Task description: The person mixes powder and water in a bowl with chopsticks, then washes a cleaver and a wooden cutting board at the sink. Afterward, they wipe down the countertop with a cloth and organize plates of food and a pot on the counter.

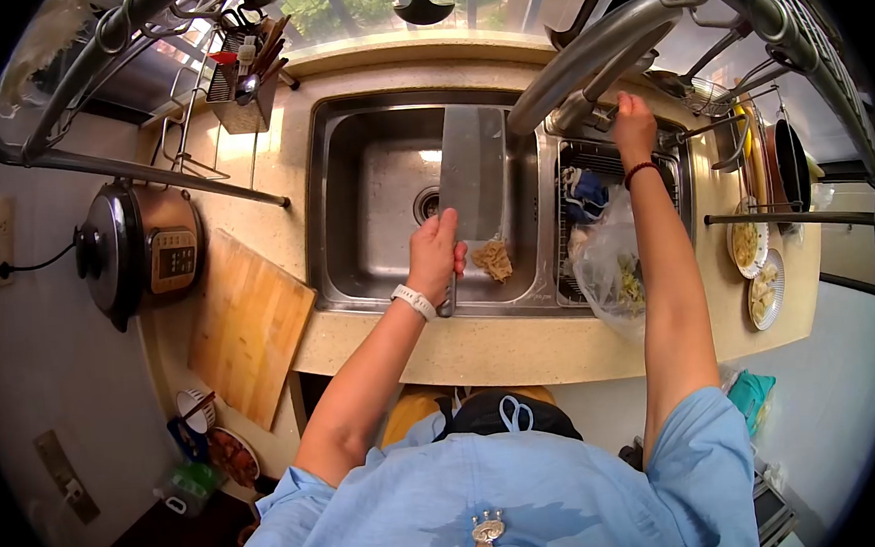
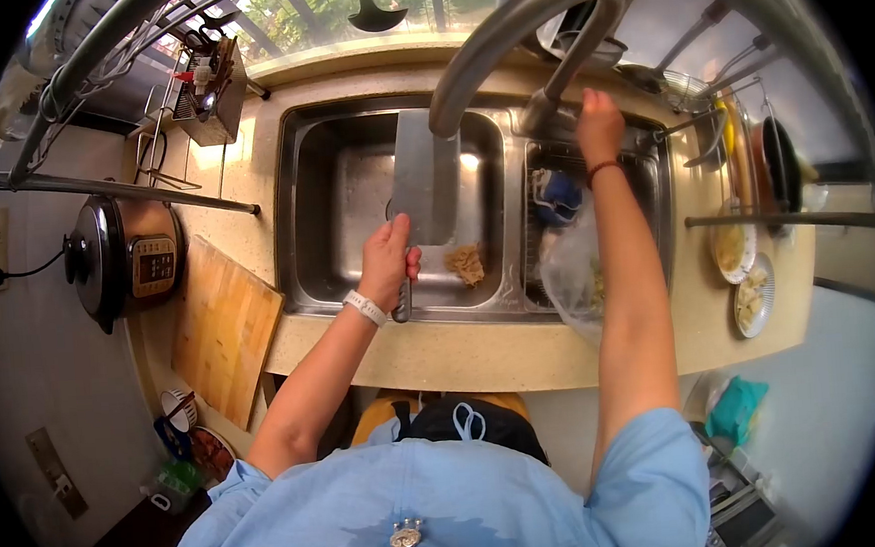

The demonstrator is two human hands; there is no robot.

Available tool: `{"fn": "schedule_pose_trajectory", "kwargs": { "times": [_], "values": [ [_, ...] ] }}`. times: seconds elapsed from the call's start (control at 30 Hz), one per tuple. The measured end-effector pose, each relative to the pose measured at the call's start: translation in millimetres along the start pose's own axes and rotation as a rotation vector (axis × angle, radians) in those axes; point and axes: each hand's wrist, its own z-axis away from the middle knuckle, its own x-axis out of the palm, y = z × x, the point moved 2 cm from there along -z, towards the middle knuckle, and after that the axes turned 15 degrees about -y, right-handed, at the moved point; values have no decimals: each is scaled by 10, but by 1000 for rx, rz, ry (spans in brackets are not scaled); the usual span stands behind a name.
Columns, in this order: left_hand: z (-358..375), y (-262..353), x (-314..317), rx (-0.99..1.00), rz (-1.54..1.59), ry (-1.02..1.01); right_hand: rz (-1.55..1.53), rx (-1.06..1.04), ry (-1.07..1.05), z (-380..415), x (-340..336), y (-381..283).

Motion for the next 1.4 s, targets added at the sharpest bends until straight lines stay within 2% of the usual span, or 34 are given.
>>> {"fn": "schedule_pose_trajectory", "kwargs": {
  "times": [0.1,0.17,0.23,0.27,0.3,0.33,0.37,0.4,0.43,0.47,0.5,0.57,0.6,0.67,0.7,0.77,0.83,0.9,0.93,1.0,1.03,1.1,1.13,1.17,1.23,1.3,1.37,1.4],
  "values": [
    [-28,1,0,-2,-9,-22,-16,82,-41,23,-2,-52],
    [-32,21,10,-6,-8,-34,-203,207,139,199,45,-118],
    [-19,59,20,-11,-8,-46,-200,111,83,529,335,-12],
    [-15,86,18,-28,-24,-40,-146,93,-97,782,556,21],
    [-16,106,9,-42,-40,-31,-170,87,-398,1133,655,-161],
    [-11,122,-6,-40,-41,-31,-166,-136,-602,1467,913,-119],
    [-7,134,-25,-47,-40,-36,-9,-242,-841,1779,1113,-128],
    [-3,143,-42,-52,-39,-40,288,-148,-1120,2035,1278,-212],
    [3,158,-58,-47,-42,-36,466,-44,-1301,2250,1280,-377],
    [11,175,-75,-66,-61,-23,443,-231,-1278,2520,1788,88],
    [12,193,-93,-83,-79,-10,646,-426,-1155,2693,1893,178],
    [36,214,-128,-61,-131,-33,515,-194,-976,2901,2000,326],
    [42,227,-152,-49,-179,-55,509,-200,-973,2812,2067,318],
    [61,206,-196,-56,-174,-42,417,319,-1272,2660,2153,375],
    [60,197,-216,-57,-165,-36,413,323,-1271,2589,2079,308],
    [68,190,-262,-65,-169,-22,601,78,-1216,2407,1812,110],
    [93,173,-296,-73,-164,-8,348,1,-1012,2169,1370,-202],
    [107,155,-317,-99,-183,4,-28,-103,-639,2010,708,-735],
    [117,130,-315,-100,-180,1,-23,-101,-639,2008,565,-913],
    [115,84,-259,-132,-180,-36,-362,-318,-566,2019,404,-1227],
    [125,62,-224,-132,-179,-42,-357,-316,-563,2034,452,-1256],
    [176,81,-115,-168,-212,-124,-27,-609,-623,2027,646,-1310],
    [239,120,-60,-175,-191,-149,35,-633,-478,1945,682,-1308],
    [278,156,-45,-172,-191,-146,34,-637,-478,1808,729,-1289],
    [336,176,-23,-160,-166,-189,35,-450,-344,1528,754,-1190],
    [306,151,-49,-159,-155,-190,81,-442,-291,1549,738,-1274],
    [285,180,-68,-151,-143,-192,-58,-700,-357,1771,740,-1420],
    [296,194,-82,-161,-144,-200,-103,-742,-455,1869,763,-1429]
  ]
}}
